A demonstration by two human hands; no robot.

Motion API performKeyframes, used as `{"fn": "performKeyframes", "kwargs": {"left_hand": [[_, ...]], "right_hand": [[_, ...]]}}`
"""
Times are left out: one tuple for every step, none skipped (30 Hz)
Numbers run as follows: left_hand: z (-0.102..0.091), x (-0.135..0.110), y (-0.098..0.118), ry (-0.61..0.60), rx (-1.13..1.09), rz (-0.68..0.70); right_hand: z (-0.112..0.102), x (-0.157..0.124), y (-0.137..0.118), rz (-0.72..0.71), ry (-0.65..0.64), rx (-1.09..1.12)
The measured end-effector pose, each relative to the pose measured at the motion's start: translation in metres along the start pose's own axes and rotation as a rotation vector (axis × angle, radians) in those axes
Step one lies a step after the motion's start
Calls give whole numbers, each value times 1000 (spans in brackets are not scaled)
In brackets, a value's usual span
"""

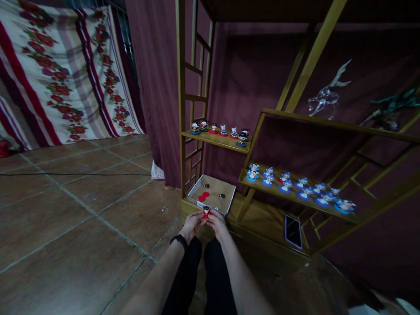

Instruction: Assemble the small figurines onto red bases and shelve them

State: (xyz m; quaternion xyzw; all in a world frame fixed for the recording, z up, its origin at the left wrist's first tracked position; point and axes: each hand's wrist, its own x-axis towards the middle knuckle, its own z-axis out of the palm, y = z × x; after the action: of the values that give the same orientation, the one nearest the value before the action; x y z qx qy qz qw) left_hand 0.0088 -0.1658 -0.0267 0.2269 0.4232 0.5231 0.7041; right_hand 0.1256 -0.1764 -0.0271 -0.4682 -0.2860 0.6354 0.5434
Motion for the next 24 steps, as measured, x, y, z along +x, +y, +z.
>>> {"fn": "performKeyframes", "kwargs": {"left_hand": [[0,-1,1,-7,6,-1],[0,-2,1,-15,13,-1],[1,-3,1,-23,20,1],[1,-3,2,-29,27,3],[1,-4,2,-32,33,6],[2,-4,2,-31,40,9],[2,-4,2,-30,49,11],[2,-4,2,-28,58,12],[2,-4,1,-27,68,14],[1,-3,1,-25,78,16],[1,-3,1,-22,87,21],[1,-2,0,-18,95,26],[1,-2,0,-12,103,32],[1,-2,0,-5,111,37],[2,-2,0,3,119,43],[2,-2,0,10,128,49],[3,-2,-1,18,138,57],[3,-3,-1,28,147,66],[4,-3,-1,36,156,76],[4,-4,-1,43,162,86],[5,-4,-1,49,166,94],[5,-5,-1,52,168,101],[5,-5,-1,53,169,108],[6,-5,-1,55,171,115]], "right_hand": [[0,0,0,-3,-6,2],[0,-1,0,-6,-10,0],[1,-1,0,-10,-12,-6],[1,-1,0,-14,-11,-14],[1,-1,0,-17,-7,-24],[1,-1,1,-21,-4,-34],[2,-1,1,-25,-3,-41],[2,-1,2,-32,-5,-44],[2,-1,2,-39,-6,-43],[2,-1,2,-47,-7,-40],[3,-1,2,-52,-7,-39],[3,-1,2,-55,-6,-41],[3,-1,2,-55,-7,-46],[4,-2,2,-54,-9,-53],[4,-2,2,-52,-13,-60],[4,-2,2,-52,-18,-65],[4,-1,2,-52,-22,-67],[4,-1,3,-52,-25,-68],[4,0,3,-51,-26,-70],[3,0,3,-50,-26,-73],[3,1,4,-49,-24,-77],[3,1,4,-49,-22,-82],[2,1,5,-48,-20,-87],[2,2,5,-47,-16,-90]]}}
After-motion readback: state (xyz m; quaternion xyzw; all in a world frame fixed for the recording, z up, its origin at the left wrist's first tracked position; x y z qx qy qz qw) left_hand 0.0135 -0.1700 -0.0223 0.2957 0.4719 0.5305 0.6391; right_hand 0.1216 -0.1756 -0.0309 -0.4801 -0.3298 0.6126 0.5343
